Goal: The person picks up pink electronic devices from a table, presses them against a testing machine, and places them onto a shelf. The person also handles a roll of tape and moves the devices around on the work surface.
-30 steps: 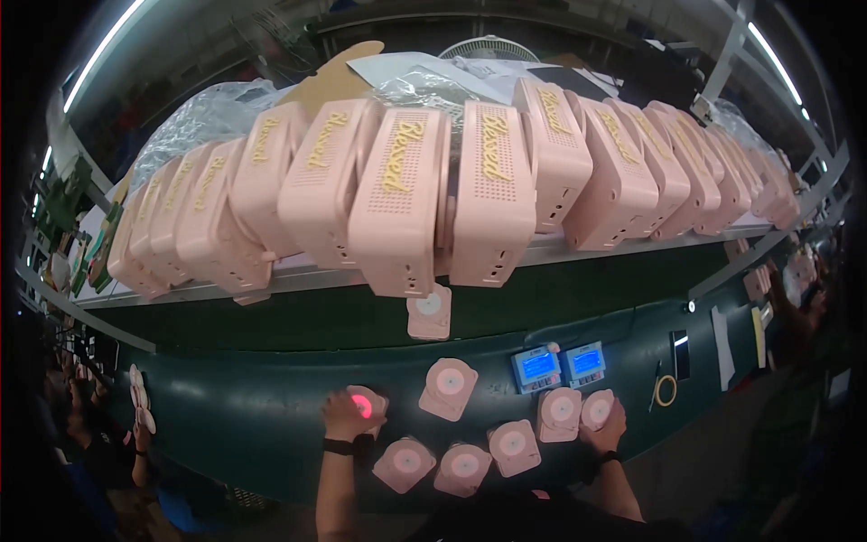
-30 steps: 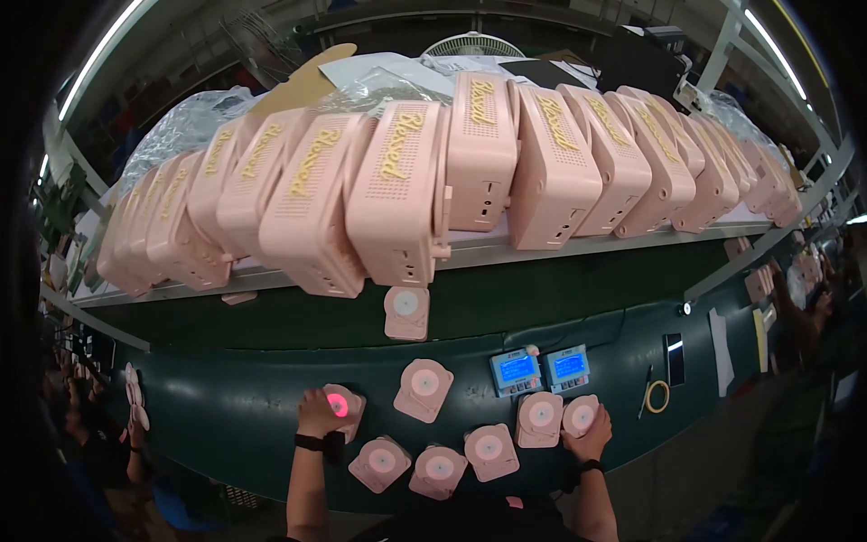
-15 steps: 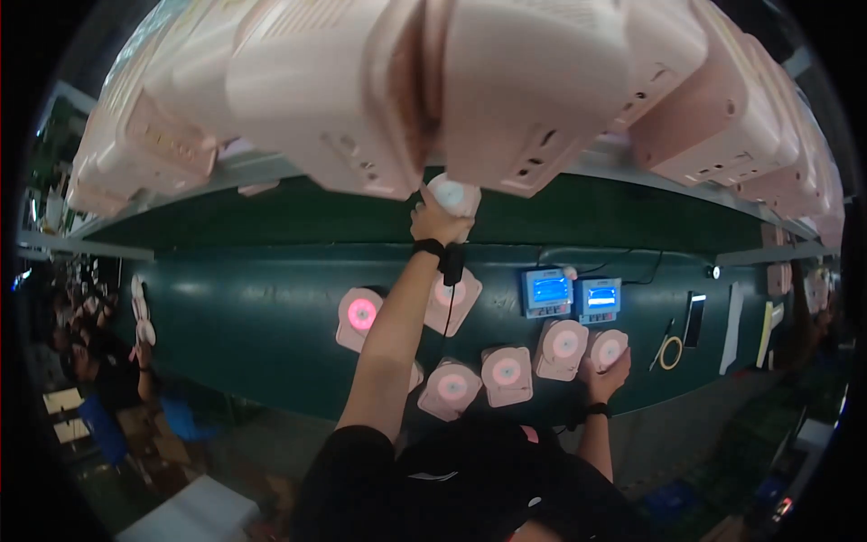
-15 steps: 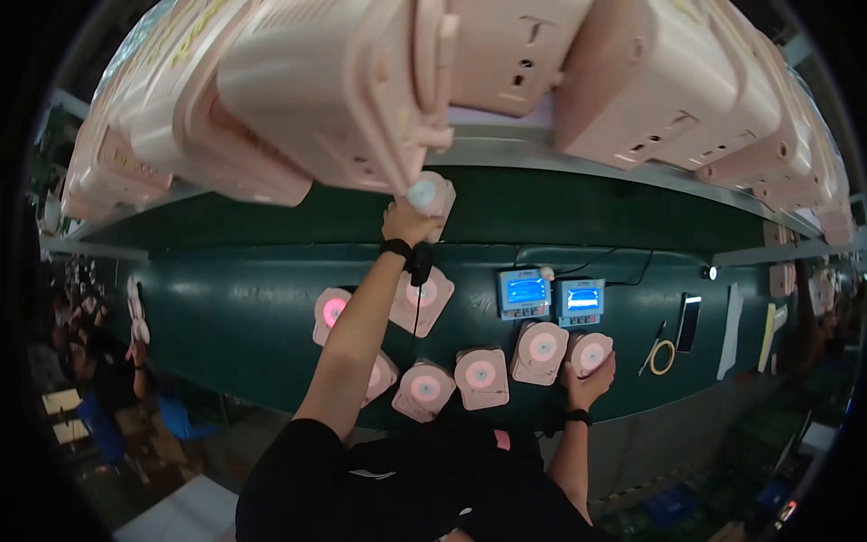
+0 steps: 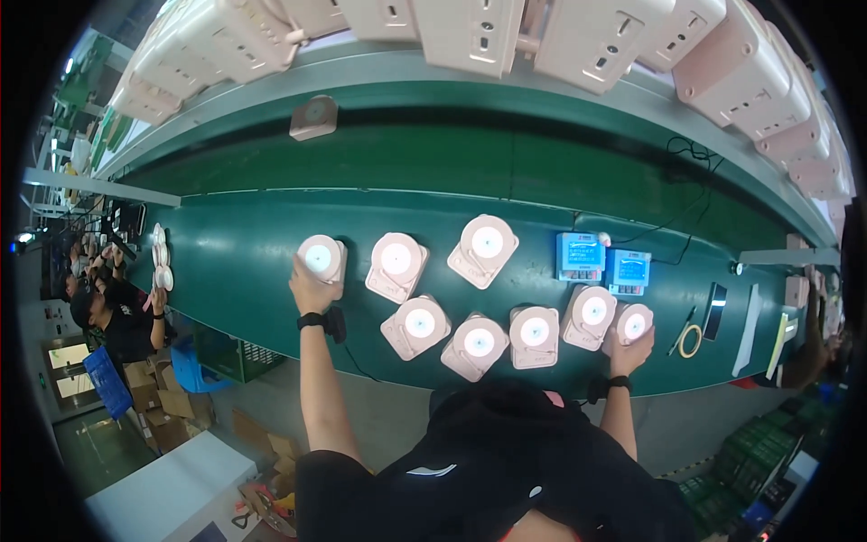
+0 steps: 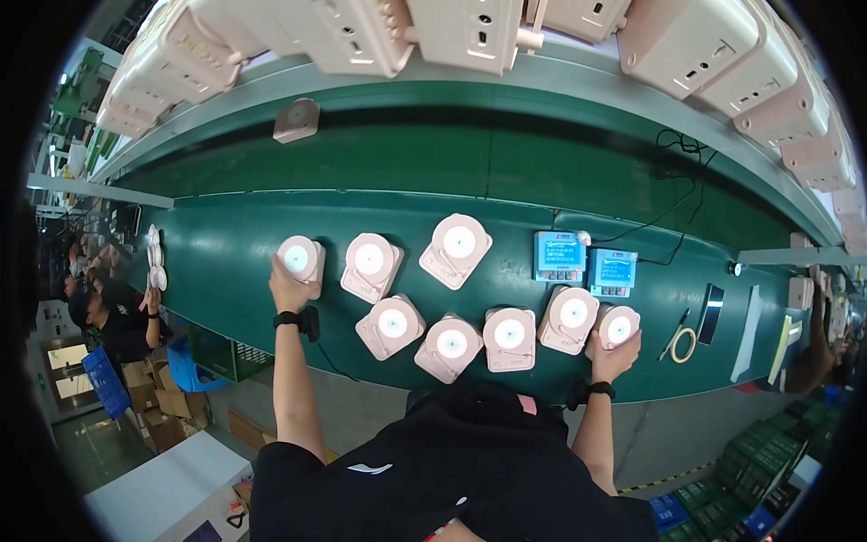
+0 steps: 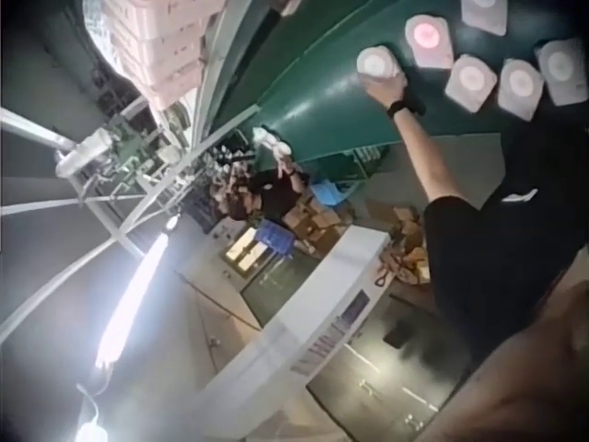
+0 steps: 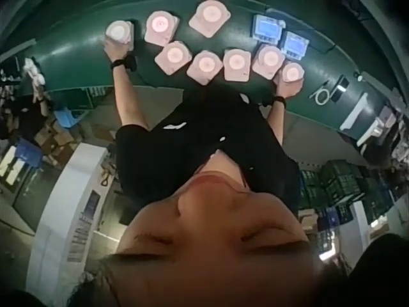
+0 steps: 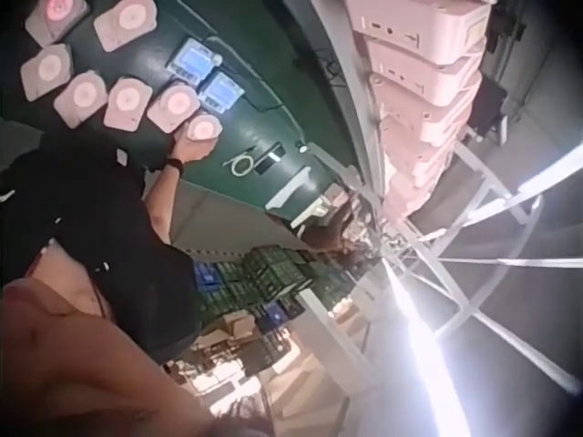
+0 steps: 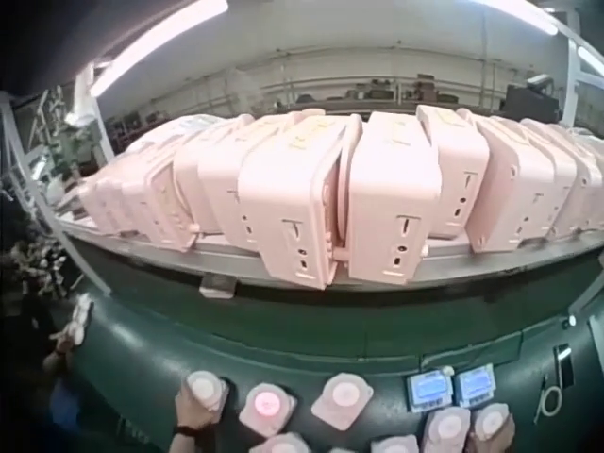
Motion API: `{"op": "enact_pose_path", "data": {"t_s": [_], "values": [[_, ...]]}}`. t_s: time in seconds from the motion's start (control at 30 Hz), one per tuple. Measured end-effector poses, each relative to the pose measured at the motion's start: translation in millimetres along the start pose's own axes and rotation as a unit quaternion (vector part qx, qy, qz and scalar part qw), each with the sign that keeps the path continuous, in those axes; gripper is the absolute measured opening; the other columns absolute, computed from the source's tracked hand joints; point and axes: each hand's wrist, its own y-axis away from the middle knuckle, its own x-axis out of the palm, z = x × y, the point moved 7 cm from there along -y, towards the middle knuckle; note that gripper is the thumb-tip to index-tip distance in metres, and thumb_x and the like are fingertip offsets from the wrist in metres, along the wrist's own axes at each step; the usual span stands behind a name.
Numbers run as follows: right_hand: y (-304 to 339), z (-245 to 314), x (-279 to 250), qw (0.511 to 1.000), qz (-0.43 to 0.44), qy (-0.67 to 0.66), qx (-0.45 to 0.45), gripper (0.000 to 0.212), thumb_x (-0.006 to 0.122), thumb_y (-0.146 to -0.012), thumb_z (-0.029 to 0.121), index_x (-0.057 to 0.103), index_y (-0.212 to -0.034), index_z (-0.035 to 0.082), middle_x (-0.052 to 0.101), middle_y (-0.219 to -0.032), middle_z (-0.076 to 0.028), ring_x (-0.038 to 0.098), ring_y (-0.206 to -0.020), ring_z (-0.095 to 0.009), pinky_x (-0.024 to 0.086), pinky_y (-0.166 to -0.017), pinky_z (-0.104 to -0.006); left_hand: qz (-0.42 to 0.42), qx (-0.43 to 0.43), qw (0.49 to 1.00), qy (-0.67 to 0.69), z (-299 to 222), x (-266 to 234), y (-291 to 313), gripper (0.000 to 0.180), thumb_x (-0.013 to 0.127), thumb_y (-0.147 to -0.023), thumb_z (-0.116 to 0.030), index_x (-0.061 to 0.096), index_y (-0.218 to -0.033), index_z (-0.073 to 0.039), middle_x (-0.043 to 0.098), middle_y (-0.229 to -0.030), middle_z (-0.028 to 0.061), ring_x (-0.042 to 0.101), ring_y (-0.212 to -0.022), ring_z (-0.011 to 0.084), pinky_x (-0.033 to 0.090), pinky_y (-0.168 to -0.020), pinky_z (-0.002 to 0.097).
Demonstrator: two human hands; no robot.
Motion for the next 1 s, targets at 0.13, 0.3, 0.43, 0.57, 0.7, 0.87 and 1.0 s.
{"op": "enact_pose_path", "data": {"t_s": [0.13, 0.3, 0.43, 0.57, 0.7, 0.87, 1.0], "values": [[3, -5, 0, 1.000, 0.001, -0.018, -0.006, 0.105, 0.081, -0.058, 0.039, 0.026, -0.138, 0.000, 0.037, -0.134, -0.022, 0.035, -0.122, -0.040, 0.029, -0.101, -0.0492, 0.065, -0.004, 0.981, 0.183, -25, 18, 24, 0.103, 0.076, -0.045, -0.018, 0.027, -0.131, 0.010, 0.049, -0.118, 0.0287, 0.050, -0.109, 0.0421, 0.043, -0.092, 0.0422], [6, -11, -2, 0.998, 0.015, -0.046, -0.036, 0.106, 0.081, -0.056, 0.039, 0.026, -0.137, -0.001, 0.038, -0.133, -0.022, 0.035, -0.122, -0.040, 0.029, -0.101, -0.0483, 0.054, 0.061, 0.979, 0.187, -53, 51, 33, 0.107, 0.080, -0.043, -0.022, 0.027, -0.131, 0.009, 0.046, -0.121, 0.0275, 0.046, -0.113, 0.0408, 0.039, -0.096, 0.0416], [6, -19, -3, 0.999, 0.004, -0.037, -0.039, 0.101, 0.082, -0.056, 0.034, 0.031, -0.134, -0.004, 0.042, -0.129, -0.023, 0.041, -0.118, -0.040, 0.032, -0.100, -0.0448, 0.107, 0.093, 0.966, 0.218, -101, 57, 36, 0.110, 0.083, -0.044, -0.024, 0.025, -0.132, 0.008, 0.046, -0.123, 0.0253, 0.045, -0.115, 0.0385, 0.038, -0.097, 0.0408], [3, -23, -4, 0.996, -0.003, -0.076, -0.041, 0.095, 0.082, -0.059, 0.028, 0.032, -0.134, -0.003, 0.044, -0.130, -0.021, 0.044, -0.117, -0.036, 0.036, -0.099, -0.0419, 0.159, 0.095, 0.908, 0.377, -49, 98, 29, 0.092, 0.076, -0.063, -0.010, 0.022, -0.136, 0.004, 0.045, -0.127, 0.0197, 0.049, -0.114, 0.0291, 0.040, -0.097, 0.0345], [6, -66, 15, 0.886, 0.070, -0.450, 0.093, 0.068, 0.070, -0.073, 0.007, 0.038, -0.132, -0.004, 0.049, -0.128, -0.016, 0.048, -0.117, -0.025, 0.038, -0.099, -0.0332, 0.239, -0.083, 0.769, 0.587, -1, 138, 47, 0.060, 0.055, -0.082, 0.004, 0.033, -0.137, -0.003, 0.051, -0.126, 0.0101, 0.054, -0.107, 0.0179, 0.044, -0.085, 0.0264], [24, -92, 29, 0.769, 0.107, -0.601, 0.191, 0.052, 0.058, -0.080, -0.005, 0.042, -0.130, -0.005, 0.052, -0.125, -0.014, 0.050, -0.115, -0.019, 0.038, -0.098, -0.0286, 0.198, -0.213, 0.754, 0.588, -3, 138, 78, 0.042, 0.053, -0.088, -0.001, 0.048, -0.129, -0.004, 0.060, -0.115, 0.0026, 0.058, -0.095, 0.0095, 0.043, -0.070, 0.0186], [25, -94, 29, 0.769, 0.105, -0.600, 0.192, 0.048, 0.057, -0.081, -0.005, 0.044, -0.128, -0.006, 0.054, -0.123, -0.013, 0.052, -0.112, -0.019, 0.039, -0.097, -0.0282, 0.188, -0.237, 0.767, 0.566, -4, 134, 75, 0.040, 0.055, -0.088, -0.005, 0.051, -0.127, -0.008, 0.063, -0.105, -0.0011, 0.057, -0.084, 0.0073, 0.041, -0.063, 0.0177]]}}
